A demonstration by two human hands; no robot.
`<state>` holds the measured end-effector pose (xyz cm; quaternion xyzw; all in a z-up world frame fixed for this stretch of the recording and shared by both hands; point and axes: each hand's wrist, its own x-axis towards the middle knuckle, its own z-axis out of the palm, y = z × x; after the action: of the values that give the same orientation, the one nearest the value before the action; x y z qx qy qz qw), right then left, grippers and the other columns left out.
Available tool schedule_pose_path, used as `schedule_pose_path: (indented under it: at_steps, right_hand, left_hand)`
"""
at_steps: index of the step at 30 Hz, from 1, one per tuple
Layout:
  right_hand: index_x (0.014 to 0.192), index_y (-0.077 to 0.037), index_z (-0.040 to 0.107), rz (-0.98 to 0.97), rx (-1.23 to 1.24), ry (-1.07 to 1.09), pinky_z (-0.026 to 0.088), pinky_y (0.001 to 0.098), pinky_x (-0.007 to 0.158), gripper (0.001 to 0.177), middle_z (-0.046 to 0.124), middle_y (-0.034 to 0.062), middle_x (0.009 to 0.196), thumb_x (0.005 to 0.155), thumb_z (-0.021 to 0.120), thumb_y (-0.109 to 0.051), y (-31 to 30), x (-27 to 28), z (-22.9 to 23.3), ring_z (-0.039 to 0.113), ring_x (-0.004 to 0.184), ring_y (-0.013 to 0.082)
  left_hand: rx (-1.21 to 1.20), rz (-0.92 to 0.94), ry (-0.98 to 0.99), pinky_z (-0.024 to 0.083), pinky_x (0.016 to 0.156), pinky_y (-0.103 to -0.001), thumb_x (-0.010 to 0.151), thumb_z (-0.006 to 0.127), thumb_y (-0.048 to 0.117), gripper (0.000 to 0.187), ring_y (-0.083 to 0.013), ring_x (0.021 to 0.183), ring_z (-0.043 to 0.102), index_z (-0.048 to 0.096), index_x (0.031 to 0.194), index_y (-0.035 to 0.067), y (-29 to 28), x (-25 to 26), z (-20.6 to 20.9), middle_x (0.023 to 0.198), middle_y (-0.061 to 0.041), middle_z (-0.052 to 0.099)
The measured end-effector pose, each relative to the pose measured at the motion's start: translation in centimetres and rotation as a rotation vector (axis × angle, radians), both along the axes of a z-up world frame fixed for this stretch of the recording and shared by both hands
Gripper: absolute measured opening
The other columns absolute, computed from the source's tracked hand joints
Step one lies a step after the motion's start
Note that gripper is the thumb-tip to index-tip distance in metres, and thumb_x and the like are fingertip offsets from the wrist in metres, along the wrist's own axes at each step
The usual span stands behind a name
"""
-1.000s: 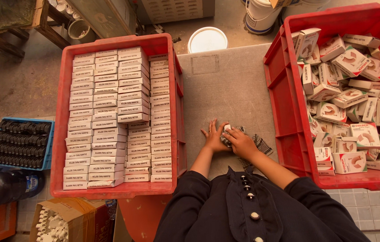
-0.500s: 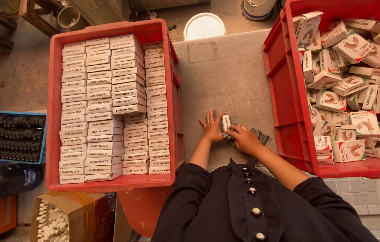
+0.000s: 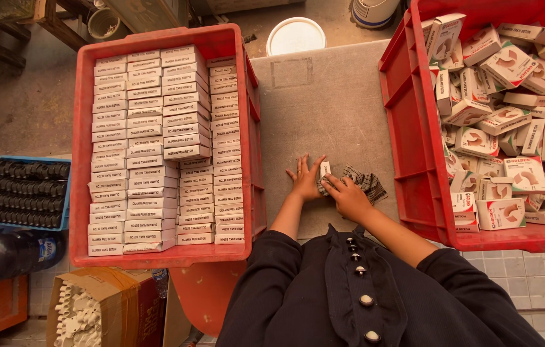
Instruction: The person repeatedly wipes small white boxes with a checkered cloth on a table surface and then stacks them into a red crate. The task involves picking up boxes from a pile, wiping them, and placing them in an organized stack.
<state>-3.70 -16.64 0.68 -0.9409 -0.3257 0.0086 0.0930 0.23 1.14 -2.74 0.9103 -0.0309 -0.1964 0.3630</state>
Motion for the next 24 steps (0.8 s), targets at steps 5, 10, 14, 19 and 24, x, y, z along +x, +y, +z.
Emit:
schedule_pose_path:
  at_steps: [5, 10, 14, 19, 24]
  right_hand:
    - [0.141, -0.021, 0.048, -0.037, -0.033, -0.065, 0.058, 0.0403, 0.076, 0.058, 0.049, 0.0071, 0.139, 0.085, 0.047, -0.006, 0.3, 3.9, -0.5, 0.056, 0.112, 0.0336]
    - [0.141, -0.023, 0.048, -0.091, 0.011, -0.042, 0.059, 0.0413, 0.075, 0.057, 0.049, 0.0069, 0.139, 0.086, 0.049, -0.009, 0.9, 3.2, 0.0, 0.054, 0.113, 0.0338]
    - [0.141, -0.027, 0.047, 0.001, 0.039, 0.041, 0.058, 0.0409, 0.077, 0.060, 0.049, 0.0065, 0.136, 0.086, 0.044, -0.003, -1.2, 0.2, 0.4, 0.055, 0.112, 0.0334]
    - [0.122, -0.031, 0.065, -0.219, -0.274, 0.220, 0.057, 0.0396, 0.081, 0.045, 0.046, 0.0078, 0.141, 0.080, 0.056, -0.016, -4.4, 0.7, -3.4, 0.057, 0.114, 0.0308]
    - [0.125, -0.035, 0.062, -0.392, -0.167, 0.236, 0.055, 0.0427, 0.081, 0.044, 0.052, 0.0068, 0.130, 0.084, 0.051, -0.021, -4.1, 2.2, -2.8, 0.057, 0.116, 0.0331]
  left_hand:
    - [0.012, -0.013, 0.033, -0.002, 0.105, -0.080, 0.042, 0.090, 0.038, 0.126, -0.0428, 0.148, 0.004, 0.024, 0.150, 0.039, -0.5, 0.0, 1.8, 0.159, -0.017, 0.008]
    - [-0.014, 0.000, 0.083, 0.000, 0.104, -0.083, 0.042, 0.088, 0.036, 0.125, -0.0417, 0.148, 0.010, 0.024, 0.149, 0.035, -0.1, 0.3, 2.1, 0.160, -0.014, 0.006]
    - [0.079, -0.187, 0.006, -0.001, 0.098, -0.087, 0.046, 0.084, 0.032, 0.112, -0.0372, 0.148, 0.018, 0.033, 0.146, 0.027, -0.1, 0.4, 2.6, 0.154, -0.008, 0.030]
    - [0.413, -0.347, -0.027, -0.005, 0.099, -0.087, 0.046, 0.078, 0.037, 0.113, -0.0340, 0.144, 0.029, 0.030, 0.148, 0.022, -0.2, -0.6, 3.0, 0.148, -0.002, 0.045]
    - [0.378, -0.253, -0.056, -0.005, 0.100, -0.085, 0.054, 0.082, 0.040, 0.128, -0.0384, 0.147, 0.017, 0.011, 0.155, 0.010, -0.7, -2.2, 4.4, 0.160, -0.011, 0.021]
